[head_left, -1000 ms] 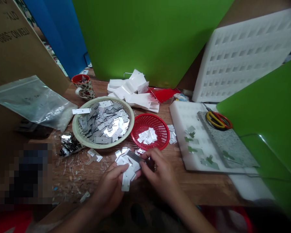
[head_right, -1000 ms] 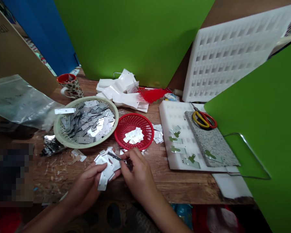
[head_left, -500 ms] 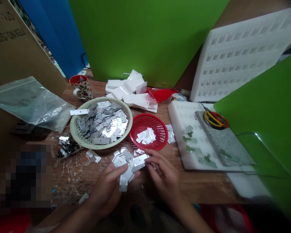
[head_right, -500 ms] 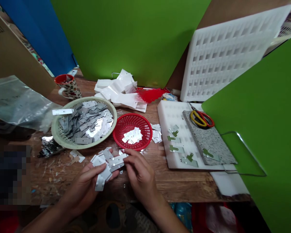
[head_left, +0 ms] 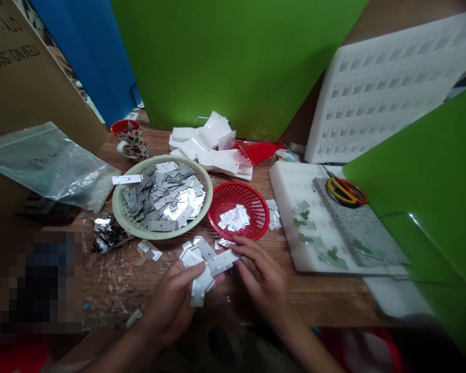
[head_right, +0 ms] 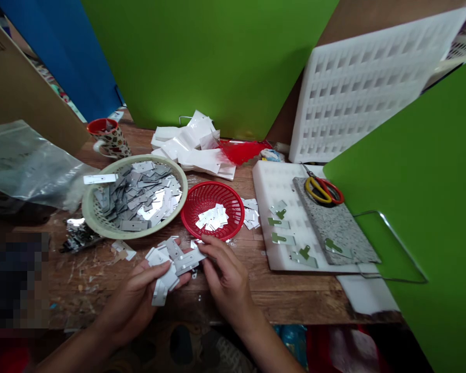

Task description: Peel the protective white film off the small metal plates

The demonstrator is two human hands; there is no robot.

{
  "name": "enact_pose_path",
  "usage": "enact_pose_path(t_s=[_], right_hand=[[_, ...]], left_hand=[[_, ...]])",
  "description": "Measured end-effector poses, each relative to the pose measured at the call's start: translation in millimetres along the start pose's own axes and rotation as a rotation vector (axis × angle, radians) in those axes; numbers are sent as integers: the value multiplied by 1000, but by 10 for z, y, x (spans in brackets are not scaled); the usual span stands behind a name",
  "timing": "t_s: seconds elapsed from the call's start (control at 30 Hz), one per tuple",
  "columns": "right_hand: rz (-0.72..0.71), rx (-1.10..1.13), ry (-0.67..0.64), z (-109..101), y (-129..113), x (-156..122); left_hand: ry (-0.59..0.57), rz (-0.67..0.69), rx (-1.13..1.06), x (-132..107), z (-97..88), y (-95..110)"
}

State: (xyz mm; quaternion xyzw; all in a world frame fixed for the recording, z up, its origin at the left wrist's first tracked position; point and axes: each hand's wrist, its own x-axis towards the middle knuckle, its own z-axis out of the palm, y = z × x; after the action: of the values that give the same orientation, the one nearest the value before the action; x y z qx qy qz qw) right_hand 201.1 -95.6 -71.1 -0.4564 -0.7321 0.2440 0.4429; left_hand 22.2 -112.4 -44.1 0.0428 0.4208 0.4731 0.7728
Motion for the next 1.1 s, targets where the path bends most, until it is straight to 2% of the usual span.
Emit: enact_pose_path(t_s=[0.13,0.23,0.3,0.4,0.5,0.77,1.1], right_hand=[[-29,-8,13,-20,-2,-5],[45,33,50,-25,-20,-12],[208,129,90,-14,-40,-8],[518,399,146,24,-66,15],[683,600,180,62,-77,43],[750,651,142,84,-113,22],[779,660,103,91,-112,2]], left_hand=[[31,-10,-12,6,0,5],[54,-22,-35,17,9,14],[63,-29,-40,23,9,18],[49,-66,-41,22,-11,19],[13,-102,-50,22,-44,18],[-43,-129,-87,59,-82,6],[-38,-145,-101,68,-60,19]])
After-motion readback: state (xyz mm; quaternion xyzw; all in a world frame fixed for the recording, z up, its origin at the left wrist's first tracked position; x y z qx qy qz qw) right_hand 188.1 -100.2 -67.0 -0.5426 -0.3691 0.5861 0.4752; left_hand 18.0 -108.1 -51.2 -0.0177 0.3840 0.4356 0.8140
